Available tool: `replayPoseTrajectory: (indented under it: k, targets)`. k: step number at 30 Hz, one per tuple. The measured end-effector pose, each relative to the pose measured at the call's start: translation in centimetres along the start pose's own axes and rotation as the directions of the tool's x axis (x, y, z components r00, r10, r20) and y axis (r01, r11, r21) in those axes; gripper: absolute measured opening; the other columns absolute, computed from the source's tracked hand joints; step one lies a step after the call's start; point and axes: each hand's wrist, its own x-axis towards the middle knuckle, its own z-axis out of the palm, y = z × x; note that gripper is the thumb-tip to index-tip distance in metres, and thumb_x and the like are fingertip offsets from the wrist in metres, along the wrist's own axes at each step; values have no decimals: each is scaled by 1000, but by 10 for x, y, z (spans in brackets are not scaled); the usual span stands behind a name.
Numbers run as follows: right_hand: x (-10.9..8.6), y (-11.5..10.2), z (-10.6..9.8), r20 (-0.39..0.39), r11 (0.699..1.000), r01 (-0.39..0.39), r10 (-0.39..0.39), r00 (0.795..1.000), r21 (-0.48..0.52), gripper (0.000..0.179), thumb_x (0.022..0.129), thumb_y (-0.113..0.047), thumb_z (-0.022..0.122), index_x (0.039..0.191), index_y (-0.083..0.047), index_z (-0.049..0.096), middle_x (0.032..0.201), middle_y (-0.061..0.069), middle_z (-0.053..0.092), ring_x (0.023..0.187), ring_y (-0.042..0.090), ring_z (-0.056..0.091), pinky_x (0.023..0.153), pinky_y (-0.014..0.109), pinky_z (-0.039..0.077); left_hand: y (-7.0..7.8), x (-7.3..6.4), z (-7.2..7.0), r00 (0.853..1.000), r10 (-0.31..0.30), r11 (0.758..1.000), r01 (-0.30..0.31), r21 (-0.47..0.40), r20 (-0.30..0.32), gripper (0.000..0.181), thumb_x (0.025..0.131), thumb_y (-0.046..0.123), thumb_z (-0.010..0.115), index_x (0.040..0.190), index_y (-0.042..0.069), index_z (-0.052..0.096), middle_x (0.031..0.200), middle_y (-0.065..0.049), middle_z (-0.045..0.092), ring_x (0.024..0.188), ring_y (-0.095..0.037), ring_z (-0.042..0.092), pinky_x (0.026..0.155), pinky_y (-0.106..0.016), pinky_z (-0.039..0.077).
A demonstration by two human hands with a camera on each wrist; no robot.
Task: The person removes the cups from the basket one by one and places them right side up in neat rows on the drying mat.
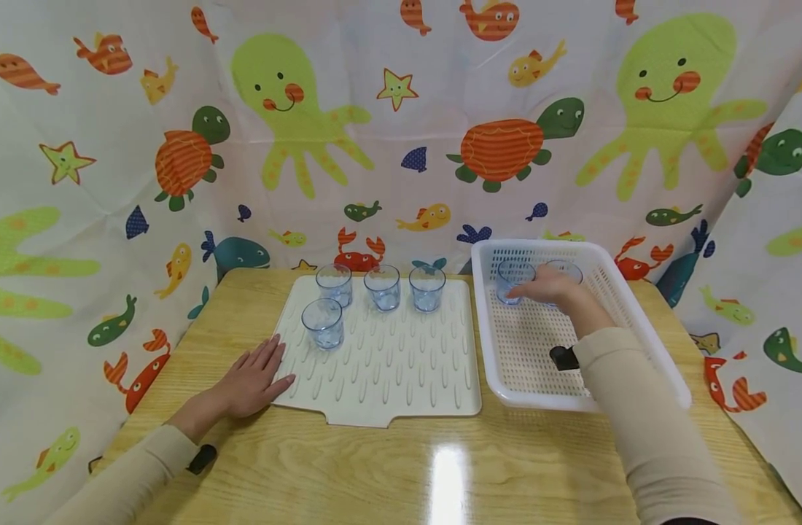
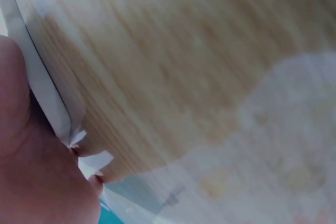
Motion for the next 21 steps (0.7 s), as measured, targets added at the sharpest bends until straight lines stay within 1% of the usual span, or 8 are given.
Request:
replayPoseTrajectory:
  k: [6,10,13,16,21]
  targets:
    - [8,1,5,-1,1000,-7,7,1000,-9,72,99,-31,67,147,12,34,149,33,41,137,48,38,113,68,29,1,-1,-1,1000,-8,1000,8,8,5,87,106,59,39,163,-1,15,171,-20,5,157,-41,7,121,-65,8]
    - [11,1,7,-25,1000,-11,11,1000,-16,76,98,-32,68,147,15,33,145,34,43,135,50,41,112,68,31,2,-1,-2,1000,-6,1000,6,4,-1,86,106,57,41,162,-2,16,171,-20,6,157,-41,7,121,-65,8]
    - [13,3,9,-39,1000,-21,21,999,3,82,97,-32,70,149,15,28,147,36,40,138,53,36,112,70,28,2,-1,-1,1000,-3,1000,3,1,-7,85,106,56,42,162,-2,16,171,-21,7,157,-41,8,121,-66,8]
    - [19,8,12,-69,999,-13,15,998,35,84,95,-31,72,152,10,26,150,34,39,140,53,35,111,71,28,0,0,1,1000,-1,1000,1,5,-12,85,106,57,42,162,-2,17,171,-20,7,157,-40,8,121,-66,9]
    - [29,16,15,-100,996,5,4,995,89,86,94,-27,73,157,4,22,155,32,35,144,53,31,113,72,25,-3,2,4,1000,4,1000,-4,6,-18,87,105,59,41,162,-2,17,171,-20,7,156,-41,9,120,-67,10]
